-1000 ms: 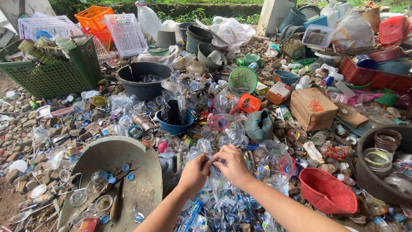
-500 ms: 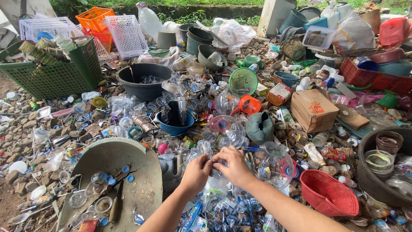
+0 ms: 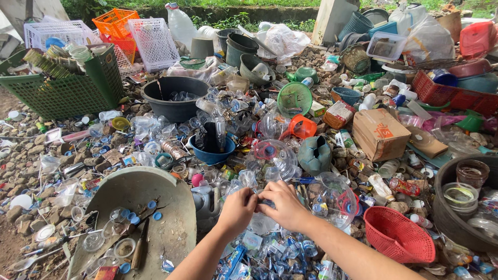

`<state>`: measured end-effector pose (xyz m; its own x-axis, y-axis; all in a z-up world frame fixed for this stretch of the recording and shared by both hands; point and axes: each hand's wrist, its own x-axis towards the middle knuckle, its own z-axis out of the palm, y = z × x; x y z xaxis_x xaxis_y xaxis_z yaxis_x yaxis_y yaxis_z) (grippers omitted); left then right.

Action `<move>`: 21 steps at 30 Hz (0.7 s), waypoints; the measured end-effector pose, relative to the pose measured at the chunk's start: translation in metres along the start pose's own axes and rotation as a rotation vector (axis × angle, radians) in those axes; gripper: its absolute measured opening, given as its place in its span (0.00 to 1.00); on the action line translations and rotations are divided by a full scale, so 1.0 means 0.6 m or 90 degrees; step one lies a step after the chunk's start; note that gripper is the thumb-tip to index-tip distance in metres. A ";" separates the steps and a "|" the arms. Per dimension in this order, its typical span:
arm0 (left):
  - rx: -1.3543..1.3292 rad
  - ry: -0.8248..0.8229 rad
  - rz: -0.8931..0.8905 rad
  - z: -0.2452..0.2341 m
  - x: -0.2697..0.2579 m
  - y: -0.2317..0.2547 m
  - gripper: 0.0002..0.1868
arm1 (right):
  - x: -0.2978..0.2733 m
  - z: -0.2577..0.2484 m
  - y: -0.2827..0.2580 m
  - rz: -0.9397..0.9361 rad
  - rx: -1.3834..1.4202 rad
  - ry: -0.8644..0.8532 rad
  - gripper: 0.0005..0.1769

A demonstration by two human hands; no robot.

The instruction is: The person peels plastic seal labels from plastic cups by hand and tosses the cups into a basket.

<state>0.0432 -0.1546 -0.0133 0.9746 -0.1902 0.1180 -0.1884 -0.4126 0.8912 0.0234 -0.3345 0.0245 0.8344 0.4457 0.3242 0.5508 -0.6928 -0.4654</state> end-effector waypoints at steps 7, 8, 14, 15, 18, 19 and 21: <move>0.105 0.013 0.031 0.014 0.015 -0.034 0.16 | 0.003 -0.013 -0.020 -0.012 0.058 0.001 0.11; 0.103 0.013 0.030 0.013 0.017 -0.040 0.15 | -0.002 -0.014 -0.028 -0.040 0.040 -0.011 0.11; 0.039 0.092 0.011 -0.003 0.021 -0.030 0.14 | 0.001 -0.033 -0.030 -0.048 0.073 0.017 0.12; -0.010 0.116 0.008 0.003 0.022 -0.023 0.15 | -0.001 -0.031 -0.025 0.025 0.115 0.003 0.13; -0.138 0.128 -0.030 0.022 0.012 -0.007 0.16 | 0.000 -0.016 -0.007 0.047 0.156 0.064 0.10; -0.216 0.119 -0.063 0.028 0.009 -0.002 0.17 | 0.001 -0.011 -0.001 0.048 0.157 0.065 0.10; -0.187 0.133 -0.055 0.038 -0.002 0.007 0.19 | 0.001 -0.003 0.008 0.123 0.225 0.096 0.07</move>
<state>0.0386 -0.1761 -0.0199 0.9948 0.0321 0.0968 -0.0914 -0.1408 0.9858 0.0268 -0.3386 0.0240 0.9254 0.2214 0.3075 0.3786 -0.5063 -0.7748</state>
